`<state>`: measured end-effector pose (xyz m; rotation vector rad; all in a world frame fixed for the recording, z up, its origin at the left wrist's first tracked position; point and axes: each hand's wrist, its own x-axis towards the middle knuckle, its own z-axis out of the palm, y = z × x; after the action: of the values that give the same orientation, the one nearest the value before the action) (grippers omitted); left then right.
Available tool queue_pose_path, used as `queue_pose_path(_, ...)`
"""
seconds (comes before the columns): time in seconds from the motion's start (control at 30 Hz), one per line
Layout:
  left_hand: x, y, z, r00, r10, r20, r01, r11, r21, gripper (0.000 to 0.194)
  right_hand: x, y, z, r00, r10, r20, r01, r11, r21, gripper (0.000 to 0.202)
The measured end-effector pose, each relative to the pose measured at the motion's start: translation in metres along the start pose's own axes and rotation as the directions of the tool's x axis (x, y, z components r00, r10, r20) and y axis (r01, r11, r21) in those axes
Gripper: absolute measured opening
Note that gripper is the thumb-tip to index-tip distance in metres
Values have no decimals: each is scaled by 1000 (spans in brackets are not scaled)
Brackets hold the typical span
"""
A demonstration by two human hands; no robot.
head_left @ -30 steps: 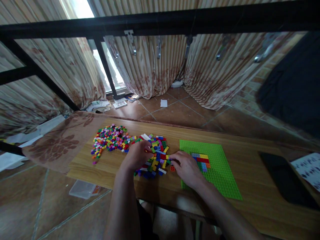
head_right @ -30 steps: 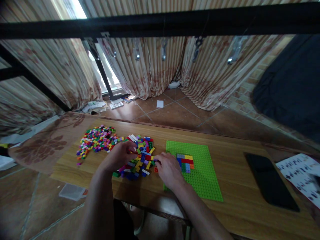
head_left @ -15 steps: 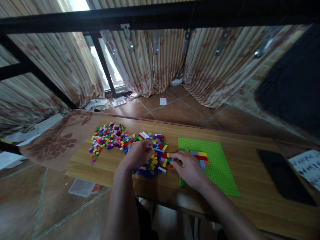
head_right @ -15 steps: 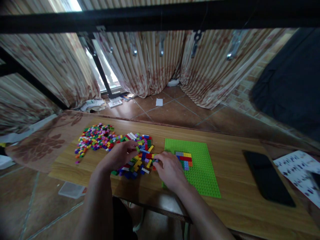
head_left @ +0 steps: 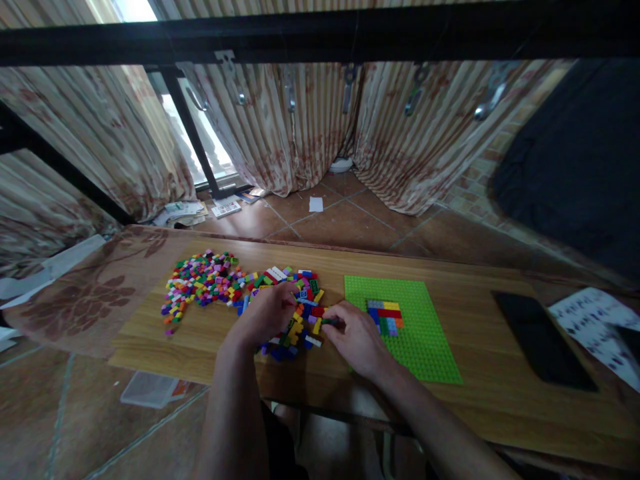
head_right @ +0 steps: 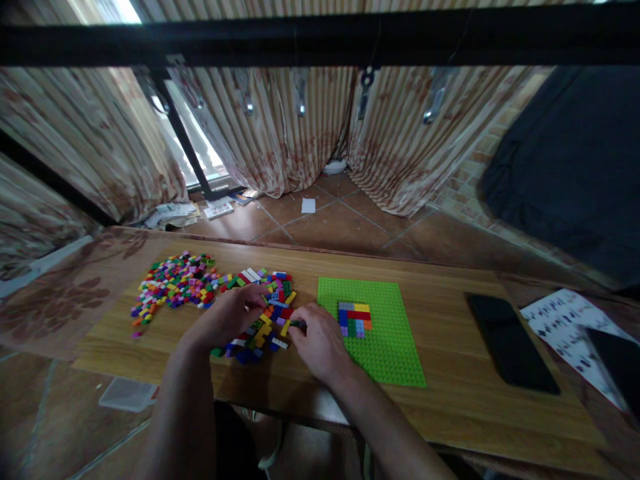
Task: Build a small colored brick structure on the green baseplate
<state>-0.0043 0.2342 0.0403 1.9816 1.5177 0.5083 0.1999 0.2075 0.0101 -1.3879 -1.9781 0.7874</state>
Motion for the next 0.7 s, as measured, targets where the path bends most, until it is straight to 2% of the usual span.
queue_pose_path(0.1,0,3,-1,999,-25,-35,22,997,-77,28,1,0,-2,999,43,-31,-37,984,177,16)
queue_pose_path(0.17,-1,7,-1,997,-17,-77,5,988,-155,32,3,0,-5,991,130,-14,-113,903,415,16)
queue_pose_path(0.23,-1,12,0,997,31,-75,-49,967,-250,33,5,-1,-9,970,236,55,-212,720,661,20)
queue_pose_path(0.3,-1,18,2,994,99,-39,-107,930,-352,36,7,-3,-13,940,307,146,-292,506,811,25)
queue_pose_path(0.37,-1,26,4,986,166,4,-149,894,-424,37,7,-5,-16,917,332,223,-338,344,876,29)
queue_pose_path(0.43,0,34,7,979,203,22,-171,873,-456,32,7,-6,-18,905,324,275,-360,237,902,30)
queue_pose_path(0.5,2,39,9,978,210,13,-183,880,-439,24,7,-7,-18,901,322,292,-360,175,916,30)
queue_pose_path(0.57,4,42,10,976,217,1,-198,893,-405,18,7,-6,-17,896,342,282,-350,157,923,30)
queue_pose_path(0.7,6,41,11,974,227,-3,-215,915,-341,15,7,-4,-13,897,374,235,-331,216,918,31)
